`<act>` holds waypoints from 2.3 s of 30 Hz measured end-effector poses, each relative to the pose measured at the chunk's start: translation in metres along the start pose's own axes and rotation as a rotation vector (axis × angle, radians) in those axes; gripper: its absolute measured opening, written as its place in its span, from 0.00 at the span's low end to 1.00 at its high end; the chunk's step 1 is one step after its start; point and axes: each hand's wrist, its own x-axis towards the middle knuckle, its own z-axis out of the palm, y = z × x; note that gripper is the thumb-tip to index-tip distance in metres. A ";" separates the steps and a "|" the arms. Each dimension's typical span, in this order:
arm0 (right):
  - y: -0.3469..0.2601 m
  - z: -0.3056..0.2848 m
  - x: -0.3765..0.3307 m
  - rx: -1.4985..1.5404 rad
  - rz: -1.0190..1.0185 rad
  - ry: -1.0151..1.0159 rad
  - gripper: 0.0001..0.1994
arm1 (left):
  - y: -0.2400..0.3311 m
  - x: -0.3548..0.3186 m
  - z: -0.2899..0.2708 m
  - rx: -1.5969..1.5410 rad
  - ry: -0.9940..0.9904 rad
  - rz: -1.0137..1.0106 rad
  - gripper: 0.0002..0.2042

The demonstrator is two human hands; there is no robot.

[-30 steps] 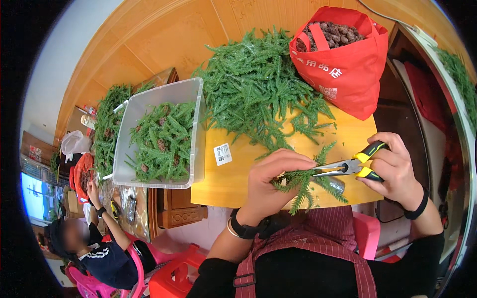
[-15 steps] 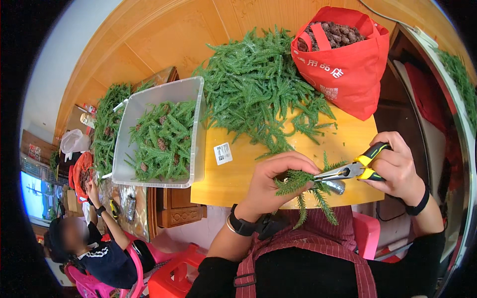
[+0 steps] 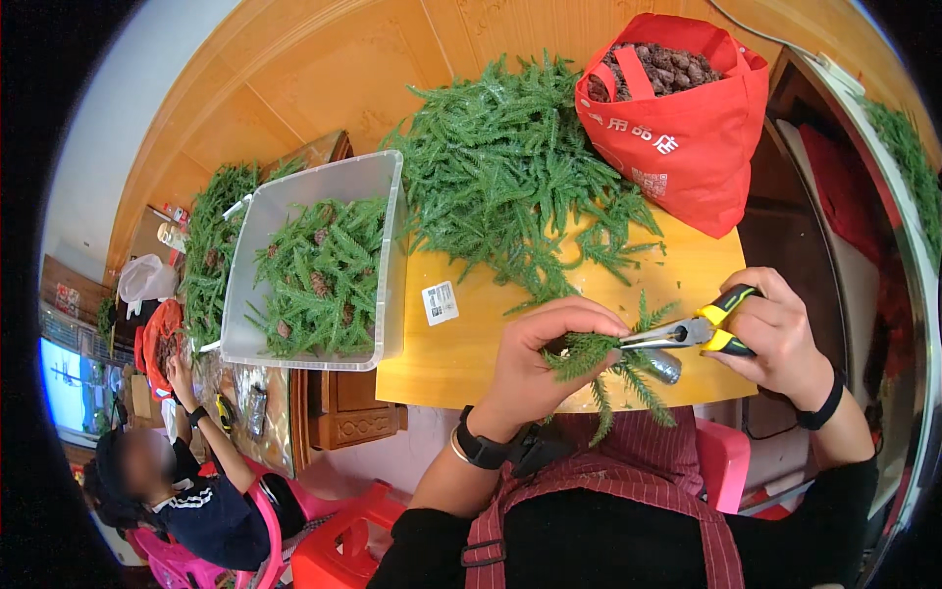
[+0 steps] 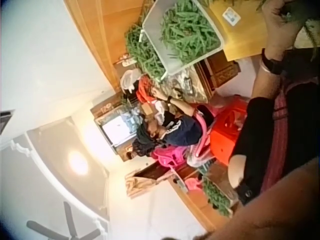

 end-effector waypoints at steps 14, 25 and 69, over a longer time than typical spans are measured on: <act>0.000 0.012 -0.009 0.100 0.111 0.035 0.14 | -0.006 -0.001 0.000 0.141 0.011 0.070 0.14; -0.007 0.015 -0.006 0.134 0.107 0.030 0.14 | -0.009 -0.004 0.001 0.075 0.067 0.004 0.14; 0.015 0.024 -0.040 0.229 0.733 -0.122 0.14 | 0.000 -0.007 0.000 -0.273 0.224 -0.279 0.13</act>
